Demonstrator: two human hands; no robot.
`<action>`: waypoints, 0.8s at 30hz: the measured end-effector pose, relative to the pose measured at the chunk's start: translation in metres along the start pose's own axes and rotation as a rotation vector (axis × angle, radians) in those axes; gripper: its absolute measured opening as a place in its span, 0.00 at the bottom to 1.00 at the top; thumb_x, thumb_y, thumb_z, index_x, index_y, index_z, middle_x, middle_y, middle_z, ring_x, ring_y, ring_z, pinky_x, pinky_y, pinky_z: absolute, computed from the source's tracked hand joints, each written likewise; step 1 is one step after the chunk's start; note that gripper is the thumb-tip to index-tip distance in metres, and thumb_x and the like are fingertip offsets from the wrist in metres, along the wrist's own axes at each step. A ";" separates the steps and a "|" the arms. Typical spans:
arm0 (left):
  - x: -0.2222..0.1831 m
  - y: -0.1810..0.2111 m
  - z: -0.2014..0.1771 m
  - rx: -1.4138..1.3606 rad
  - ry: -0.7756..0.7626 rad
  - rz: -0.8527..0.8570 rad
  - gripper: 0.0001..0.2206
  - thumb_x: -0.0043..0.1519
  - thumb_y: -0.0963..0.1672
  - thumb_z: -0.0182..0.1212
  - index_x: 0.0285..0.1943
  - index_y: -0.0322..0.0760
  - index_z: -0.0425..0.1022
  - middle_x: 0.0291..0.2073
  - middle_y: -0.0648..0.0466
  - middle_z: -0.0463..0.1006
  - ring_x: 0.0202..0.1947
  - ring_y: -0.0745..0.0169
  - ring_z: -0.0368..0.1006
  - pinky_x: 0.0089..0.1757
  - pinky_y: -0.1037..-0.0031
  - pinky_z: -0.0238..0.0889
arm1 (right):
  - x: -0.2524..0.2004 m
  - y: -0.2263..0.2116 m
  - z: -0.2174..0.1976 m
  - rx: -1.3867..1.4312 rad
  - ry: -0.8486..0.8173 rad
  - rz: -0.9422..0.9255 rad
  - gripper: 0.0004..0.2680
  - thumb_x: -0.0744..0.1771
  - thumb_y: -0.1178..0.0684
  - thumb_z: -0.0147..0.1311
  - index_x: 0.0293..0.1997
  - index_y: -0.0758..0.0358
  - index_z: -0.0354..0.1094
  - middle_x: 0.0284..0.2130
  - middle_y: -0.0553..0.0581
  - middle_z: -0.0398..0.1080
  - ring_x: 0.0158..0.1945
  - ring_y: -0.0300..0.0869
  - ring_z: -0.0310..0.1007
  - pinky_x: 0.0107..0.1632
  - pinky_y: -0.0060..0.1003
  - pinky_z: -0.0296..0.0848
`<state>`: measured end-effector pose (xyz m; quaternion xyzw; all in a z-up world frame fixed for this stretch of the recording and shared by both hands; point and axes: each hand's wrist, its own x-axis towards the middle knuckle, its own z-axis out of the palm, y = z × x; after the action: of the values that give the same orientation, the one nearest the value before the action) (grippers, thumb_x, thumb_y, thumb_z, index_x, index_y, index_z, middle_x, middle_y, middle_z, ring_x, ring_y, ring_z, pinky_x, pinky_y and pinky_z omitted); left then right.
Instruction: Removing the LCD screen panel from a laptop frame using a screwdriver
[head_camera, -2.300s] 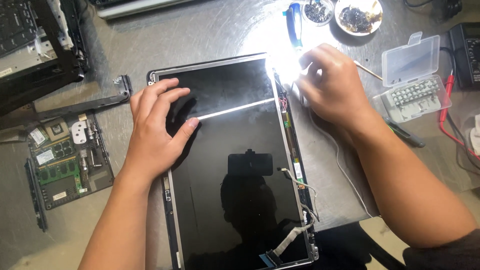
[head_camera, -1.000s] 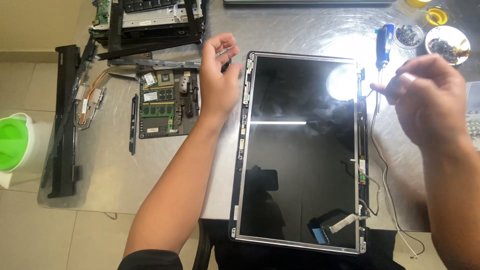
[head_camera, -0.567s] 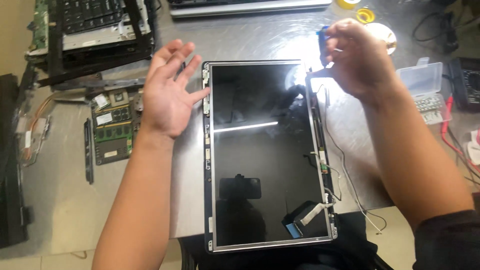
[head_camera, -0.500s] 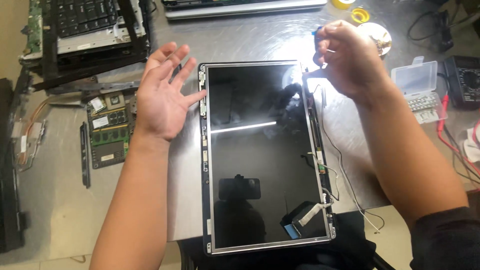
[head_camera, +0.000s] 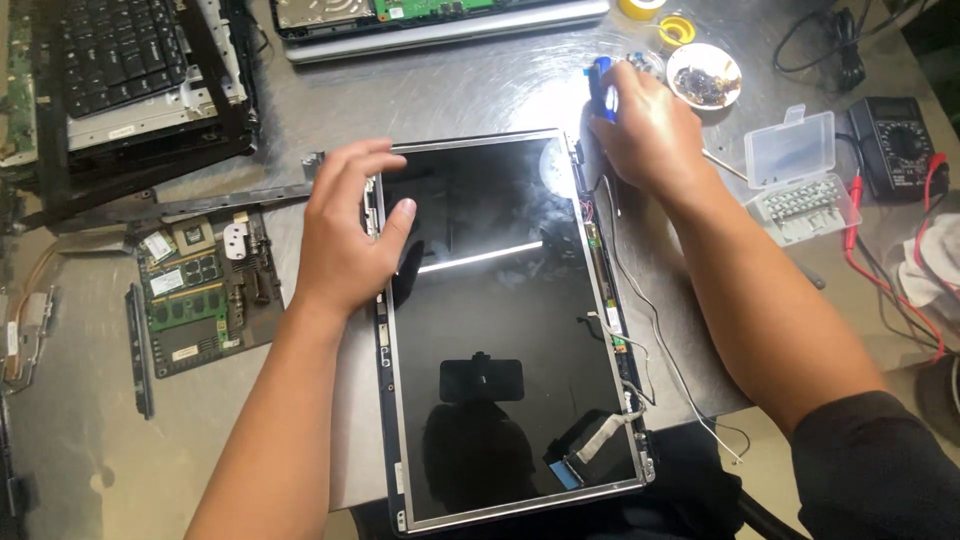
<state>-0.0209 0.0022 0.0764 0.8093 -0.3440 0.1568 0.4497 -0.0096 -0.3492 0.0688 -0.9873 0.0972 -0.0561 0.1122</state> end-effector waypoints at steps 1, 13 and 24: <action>-0.002 -0.002 0.003 -0.004 -0.004 0.001 0.13 0.63 0.39 0.59 0.56 0.33 0.72 0.58 0.41 0.73 0.60 0.43 0.69 0.61 0.57 0.59 | -0.002 -0.003 -0.002 -0.001 0.000 0.006 0.12 0.68 0.46 0.54 0.55 0.53 0.62 0.52 0.68 0.71 0.49 0.69 0.71 0.45 0.63 0.67; -0.006 -0.010 0.012 0.033 -0.132 -0.060 0.12 0.63 0.41 0.60 0.56 0.36 0.74 0.58 0.46 0.73 0.63 0.45 0.66 0.62 0.57 0.55 | -0.036 0.012 -0.068 0.766 0.126 -0.277 0.07 0.75 0.63 0.53 0.57 0.65 0.57 0.43 0.52 0.59 0.41 0.38 0.69 0.39 0.29 0.65; -0.002 -0.004 0.019 0.103 -0.202 -0.159 0.12 0.62 0.42 0.61 0.55 0.39 0.76 0.59 0.50 0.74 0.65 0.47 0.61 0.65 0.57 0.53 | -0.029 0.027 -0.023 1.725 0.362 -0.024 0.06 0.72 0.54 0.52 0.50 0.60 0.59 0.38 0.53 0.64 0.38 0.34 0.71 0.40 0.26 0.72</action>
<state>-0.0206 -0.0114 0.0617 0.8677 -0.3139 0.0558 0.3813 -0.0461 -0.3737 0.0819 -0.5357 0.0267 -0.2666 0.8008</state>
